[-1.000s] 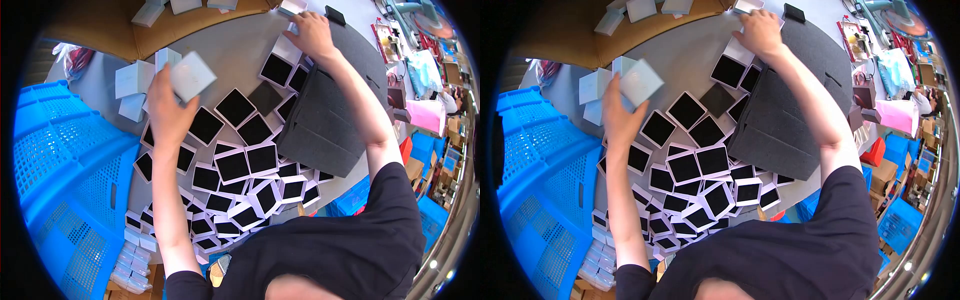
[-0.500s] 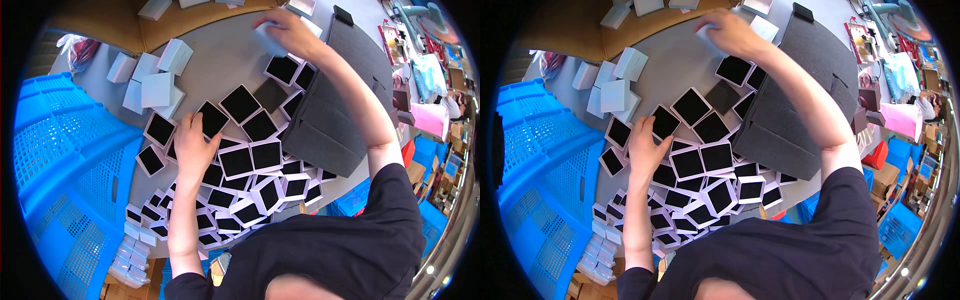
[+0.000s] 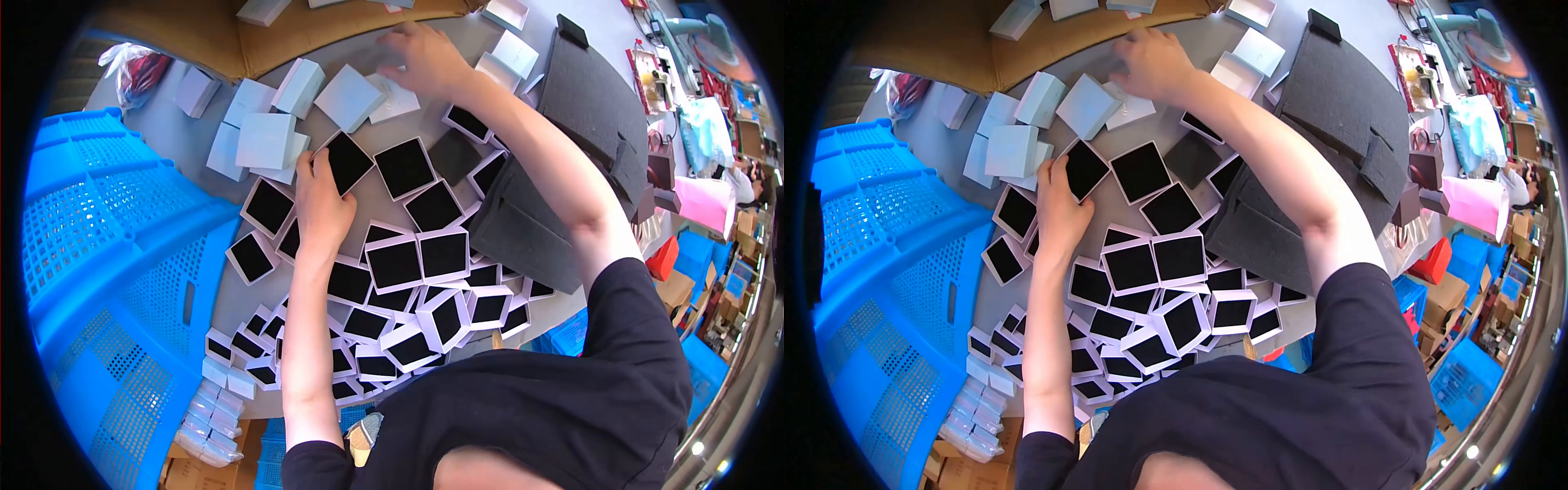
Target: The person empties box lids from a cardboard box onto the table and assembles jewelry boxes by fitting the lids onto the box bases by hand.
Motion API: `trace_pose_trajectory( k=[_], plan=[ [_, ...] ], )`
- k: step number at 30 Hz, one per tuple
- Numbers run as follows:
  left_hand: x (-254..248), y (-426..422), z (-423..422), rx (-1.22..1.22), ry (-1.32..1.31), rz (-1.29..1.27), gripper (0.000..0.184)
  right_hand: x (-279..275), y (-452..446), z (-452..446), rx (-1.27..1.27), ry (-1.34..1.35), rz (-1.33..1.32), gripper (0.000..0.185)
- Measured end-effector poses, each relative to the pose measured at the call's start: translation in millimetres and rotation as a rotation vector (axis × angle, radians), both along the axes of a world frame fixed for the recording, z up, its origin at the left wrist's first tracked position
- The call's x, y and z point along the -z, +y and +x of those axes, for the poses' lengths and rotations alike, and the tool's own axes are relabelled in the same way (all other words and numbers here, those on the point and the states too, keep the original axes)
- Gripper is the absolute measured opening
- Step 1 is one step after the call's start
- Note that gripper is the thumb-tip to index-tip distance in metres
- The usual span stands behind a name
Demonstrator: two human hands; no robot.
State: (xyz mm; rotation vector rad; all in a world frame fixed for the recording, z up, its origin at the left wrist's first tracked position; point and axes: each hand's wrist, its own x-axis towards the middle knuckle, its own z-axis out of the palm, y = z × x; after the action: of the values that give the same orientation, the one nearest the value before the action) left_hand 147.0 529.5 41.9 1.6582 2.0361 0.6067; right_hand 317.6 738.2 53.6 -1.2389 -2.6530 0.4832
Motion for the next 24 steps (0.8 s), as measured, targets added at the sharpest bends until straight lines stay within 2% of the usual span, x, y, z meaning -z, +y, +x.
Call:
trace_pose_trajectory(
  k=[1,4,8,11,13,14,17,19,24],
  plan=[
    [1,2,0,0.002,-0.009,-0.003,0.065,-3,-8,1,-0.096,-0.031,0.128,0.047],
    [8,3,-1,0.007,-0.072,0.050,0.066,4,-34,-11,-0.302,0.100,0.159,0.050],
    [15,-3,-8,0.009,-0.140,0.013,0.068,14,-18,-41,-0.427,-0.150,0.045,0.056],
    [14,-1,-16,0.109,-0.168,0.041,0.076,-14,-2,-53,-0.540,-0.381,-0.042,0.061],
    [18,-1,-16,0.030,-0.304,-0.070,0.083,-27,0,-57,-0.608,-0.541,-0.014,0.065],
    [20,0,-16,-0.008,-0.372,-0.124,0.087,-29,1,-51,-0.567,-0.438,0.035,0.067],
    [14,0,-12,-0.107,-0.328,-0.182,0.095,-31,-2,-30,-0.460,-0.118,0.105,0.074],
    [18,0,-12,-0.115,-0.345,-0.069,0.096,-26,-26,-23,-0.392,0.097,0.059,0.079],
    [15,5,-11,-0.124,-0.388,-0.038,0.100,-3,-80,-33,-0.441,0.107,-0.028,0.081]
  ],
)
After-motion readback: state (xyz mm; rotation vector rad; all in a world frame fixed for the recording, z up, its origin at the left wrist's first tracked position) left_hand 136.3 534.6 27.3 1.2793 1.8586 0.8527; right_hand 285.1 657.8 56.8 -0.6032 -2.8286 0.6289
